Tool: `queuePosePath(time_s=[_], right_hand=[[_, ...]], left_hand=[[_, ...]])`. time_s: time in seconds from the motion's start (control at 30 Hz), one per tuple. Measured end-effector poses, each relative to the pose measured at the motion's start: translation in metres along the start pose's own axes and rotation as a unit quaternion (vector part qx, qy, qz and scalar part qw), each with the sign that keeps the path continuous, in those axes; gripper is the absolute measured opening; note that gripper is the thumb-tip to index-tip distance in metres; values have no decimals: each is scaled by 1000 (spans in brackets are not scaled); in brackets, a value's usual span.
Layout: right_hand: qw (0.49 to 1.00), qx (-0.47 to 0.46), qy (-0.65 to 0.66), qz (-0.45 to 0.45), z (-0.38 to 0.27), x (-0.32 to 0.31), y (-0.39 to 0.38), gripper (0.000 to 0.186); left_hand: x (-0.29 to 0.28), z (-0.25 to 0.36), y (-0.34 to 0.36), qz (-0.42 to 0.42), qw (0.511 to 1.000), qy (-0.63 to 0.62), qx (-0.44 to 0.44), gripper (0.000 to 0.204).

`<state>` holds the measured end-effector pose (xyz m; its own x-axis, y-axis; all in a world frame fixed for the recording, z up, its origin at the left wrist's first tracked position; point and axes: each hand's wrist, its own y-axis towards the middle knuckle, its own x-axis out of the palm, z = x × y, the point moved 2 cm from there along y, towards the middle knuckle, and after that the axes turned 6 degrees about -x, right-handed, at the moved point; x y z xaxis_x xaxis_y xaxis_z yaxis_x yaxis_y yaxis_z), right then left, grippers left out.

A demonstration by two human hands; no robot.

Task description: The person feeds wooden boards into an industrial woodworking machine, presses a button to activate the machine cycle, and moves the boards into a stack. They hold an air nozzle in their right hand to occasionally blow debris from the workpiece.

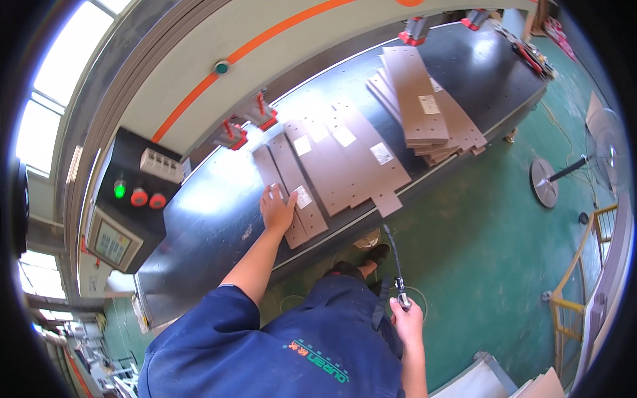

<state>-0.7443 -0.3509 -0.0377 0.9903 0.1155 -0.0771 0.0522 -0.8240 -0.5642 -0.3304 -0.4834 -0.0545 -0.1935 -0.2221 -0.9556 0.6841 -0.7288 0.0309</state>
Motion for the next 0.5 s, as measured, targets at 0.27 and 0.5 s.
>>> queuePosePath(time_s=[0.27,0.5], right_hand=[[997,-20,-59,-51,12,24,-18,25],[997,-10,-67,-45,47,35,-52,26]], left_hand=[[1,-42,-2,8,1000,14,-3,62],[-22,-20,-2,-20,996,56,-67,97]])
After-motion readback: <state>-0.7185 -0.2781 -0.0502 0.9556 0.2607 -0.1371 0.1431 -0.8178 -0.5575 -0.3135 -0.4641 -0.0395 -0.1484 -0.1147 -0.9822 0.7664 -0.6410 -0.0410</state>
